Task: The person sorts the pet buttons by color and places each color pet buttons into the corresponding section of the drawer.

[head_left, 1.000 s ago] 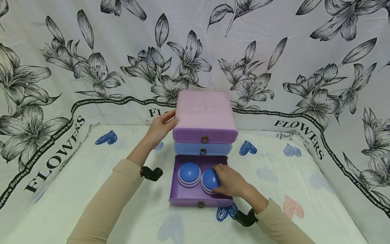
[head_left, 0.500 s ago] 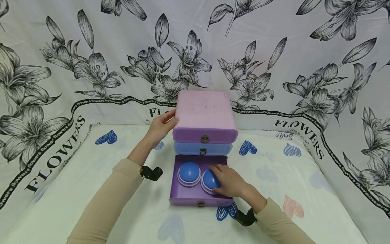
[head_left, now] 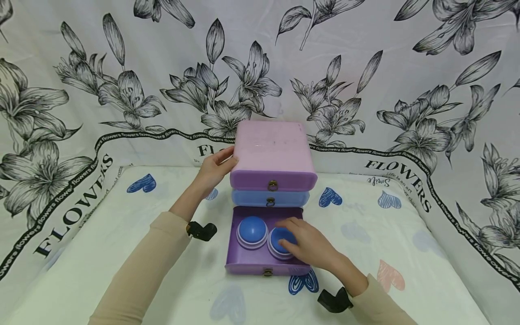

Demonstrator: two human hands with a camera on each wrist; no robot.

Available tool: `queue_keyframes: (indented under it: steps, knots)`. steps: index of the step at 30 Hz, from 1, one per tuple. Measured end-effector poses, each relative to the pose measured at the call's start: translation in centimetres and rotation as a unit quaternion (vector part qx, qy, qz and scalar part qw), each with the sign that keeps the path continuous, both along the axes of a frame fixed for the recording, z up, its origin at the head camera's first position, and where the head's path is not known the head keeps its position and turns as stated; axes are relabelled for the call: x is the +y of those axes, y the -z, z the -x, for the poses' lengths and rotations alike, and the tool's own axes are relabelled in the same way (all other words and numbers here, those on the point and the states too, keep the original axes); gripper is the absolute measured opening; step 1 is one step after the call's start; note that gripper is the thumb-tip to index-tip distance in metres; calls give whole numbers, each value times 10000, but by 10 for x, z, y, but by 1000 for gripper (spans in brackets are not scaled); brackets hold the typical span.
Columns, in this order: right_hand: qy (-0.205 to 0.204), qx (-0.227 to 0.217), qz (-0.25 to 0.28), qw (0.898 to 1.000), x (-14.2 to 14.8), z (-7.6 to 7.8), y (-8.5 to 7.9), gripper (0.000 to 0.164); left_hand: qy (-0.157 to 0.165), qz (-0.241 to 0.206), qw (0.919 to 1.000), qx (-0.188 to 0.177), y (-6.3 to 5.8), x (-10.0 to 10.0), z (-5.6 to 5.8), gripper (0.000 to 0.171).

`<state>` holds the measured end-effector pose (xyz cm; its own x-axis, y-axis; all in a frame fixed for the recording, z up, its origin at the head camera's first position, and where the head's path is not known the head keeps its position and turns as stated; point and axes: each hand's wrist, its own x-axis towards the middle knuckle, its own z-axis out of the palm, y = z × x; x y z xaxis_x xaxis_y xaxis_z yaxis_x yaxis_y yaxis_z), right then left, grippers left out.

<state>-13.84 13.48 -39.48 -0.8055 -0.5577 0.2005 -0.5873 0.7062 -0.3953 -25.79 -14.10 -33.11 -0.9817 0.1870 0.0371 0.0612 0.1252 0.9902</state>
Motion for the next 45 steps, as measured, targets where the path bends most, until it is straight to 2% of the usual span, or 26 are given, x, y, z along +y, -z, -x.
queue_keyframes:
  steps: [3, 7, 11, 17, 22, 29, 35, 41, 45]
  knots:
    - [-72, -111, 480, 9988, 0, -7, -3, 33, 27, -4, 10000, -26, -7, 1, -5, 58]
    - [-390, -118, 1201, 9919, 2, -17, -2, 29, 45, 28, 10000, -29, -16, 3, -13, 57]
    - [-679, -61, 1794, 9814, 2, -27, 3, 26, 38, 23, 10000, -17, -18, 4, -15, 56]
    - [-931, -531, 2333, 9665, 3, -46, 13, 22, 53, -1, 10000, 9, -16, 4, -14, 56]
    - [-974, -1040, 2303, 9626, 7, -61, 23, 24, 20, 15, 10000, -10, -17, 4, -15, 56]
    - [-1183, -1468, 1855, 9644, 10, -74, 46, 25, 49, 7, 10000, -5, -17, 4, -15, 56]
    - [-1041, -2277, 1708, 9530, 9, -77, 56, 36, 31, 1, 10000, -38, -15, 4, -15, 56]
    - [-834, -2313, 1526, 9572, 7, -76, 56, 39, 34, -4, 10000, -48, -15, 4, -15, 56]
    - [-793, -2498, 1528, 9529, 6, -74, 57, 41, 40, 24, 10000, -30, -16, 4, -15, 57]
